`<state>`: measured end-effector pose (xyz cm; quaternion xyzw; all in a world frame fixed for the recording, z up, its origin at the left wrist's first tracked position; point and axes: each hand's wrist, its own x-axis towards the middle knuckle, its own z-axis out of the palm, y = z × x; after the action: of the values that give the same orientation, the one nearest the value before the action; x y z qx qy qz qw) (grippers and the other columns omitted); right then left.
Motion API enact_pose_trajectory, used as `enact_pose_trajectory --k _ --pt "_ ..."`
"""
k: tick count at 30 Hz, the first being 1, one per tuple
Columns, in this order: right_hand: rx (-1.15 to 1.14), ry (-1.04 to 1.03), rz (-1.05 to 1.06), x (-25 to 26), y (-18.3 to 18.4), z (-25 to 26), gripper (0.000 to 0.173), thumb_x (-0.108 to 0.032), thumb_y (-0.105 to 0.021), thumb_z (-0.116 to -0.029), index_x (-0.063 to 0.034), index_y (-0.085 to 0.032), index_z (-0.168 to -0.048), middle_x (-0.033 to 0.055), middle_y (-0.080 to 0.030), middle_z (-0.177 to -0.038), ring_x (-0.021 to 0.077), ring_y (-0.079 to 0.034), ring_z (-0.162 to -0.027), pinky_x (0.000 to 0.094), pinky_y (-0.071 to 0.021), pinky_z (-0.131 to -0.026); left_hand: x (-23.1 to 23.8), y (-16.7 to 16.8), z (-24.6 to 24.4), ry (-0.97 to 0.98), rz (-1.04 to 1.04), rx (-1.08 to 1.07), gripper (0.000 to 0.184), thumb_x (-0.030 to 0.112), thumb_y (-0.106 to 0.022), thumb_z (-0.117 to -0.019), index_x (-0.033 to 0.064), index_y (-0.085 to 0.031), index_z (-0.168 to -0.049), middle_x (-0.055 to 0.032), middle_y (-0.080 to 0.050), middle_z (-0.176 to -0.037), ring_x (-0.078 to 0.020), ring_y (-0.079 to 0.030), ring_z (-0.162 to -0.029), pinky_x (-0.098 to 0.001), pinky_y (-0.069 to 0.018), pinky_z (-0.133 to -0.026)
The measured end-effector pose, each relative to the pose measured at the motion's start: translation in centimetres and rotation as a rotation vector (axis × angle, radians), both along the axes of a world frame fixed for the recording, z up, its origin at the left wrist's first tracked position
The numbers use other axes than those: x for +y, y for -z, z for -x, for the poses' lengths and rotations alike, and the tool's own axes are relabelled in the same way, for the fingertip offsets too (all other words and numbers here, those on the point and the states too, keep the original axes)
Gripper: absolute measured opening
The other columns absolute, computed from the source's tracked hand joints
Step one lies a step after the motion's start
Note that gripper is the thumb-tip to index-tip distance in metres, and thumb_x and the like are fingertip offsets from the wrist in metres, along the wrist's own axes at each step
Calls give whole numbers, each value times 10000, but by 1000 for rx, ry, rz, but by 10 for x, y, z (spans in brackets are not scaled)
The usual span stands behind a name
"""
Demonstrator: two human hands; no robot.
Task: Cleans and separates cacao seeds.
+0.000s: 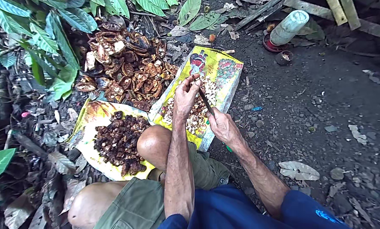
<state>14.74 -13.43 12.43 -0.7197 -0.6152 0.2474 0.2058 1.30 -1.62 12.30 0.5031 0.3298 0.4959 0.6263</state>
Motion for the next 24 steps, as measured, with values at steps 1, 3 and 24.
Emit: enact_pose_trajectory --k 1,3,24 --pt "2 -3 -4 0 1 0 309 -304 -427 -1095 -68 -619 -1040 64 -530 -625 239 -586 -587 447 -491 -579 0 -1 0 -16 3 8 364 183 -521 -1057 -18 -587 -1353 -151 -715 -1051 -185 -695 -819 -325 -593 -735" --pt "-3 -8 -21 0 2 1 307 -301 -432 -1096 -65 -620 -1042 63 -526 -624 239 -583 -584 442 -491 -578 -1 -1 0 -35 2 40 345 172 -521 -1060 -10 -599 -1342 -137 -713 -1050 -170 -684 -810 -307 -581 -710" --pt "207 -33 53 5 11 -2 285 -289 -452 -1095 -83 -638 -1031 20 -496 -614 150 -517 -526 360 -462 -536 -1 -5 2 -69 -17 148 313 127 -493 -1068 19 -638 -1323 -112 -726 -1031 -161 -687 -793 -317 -584 -713"
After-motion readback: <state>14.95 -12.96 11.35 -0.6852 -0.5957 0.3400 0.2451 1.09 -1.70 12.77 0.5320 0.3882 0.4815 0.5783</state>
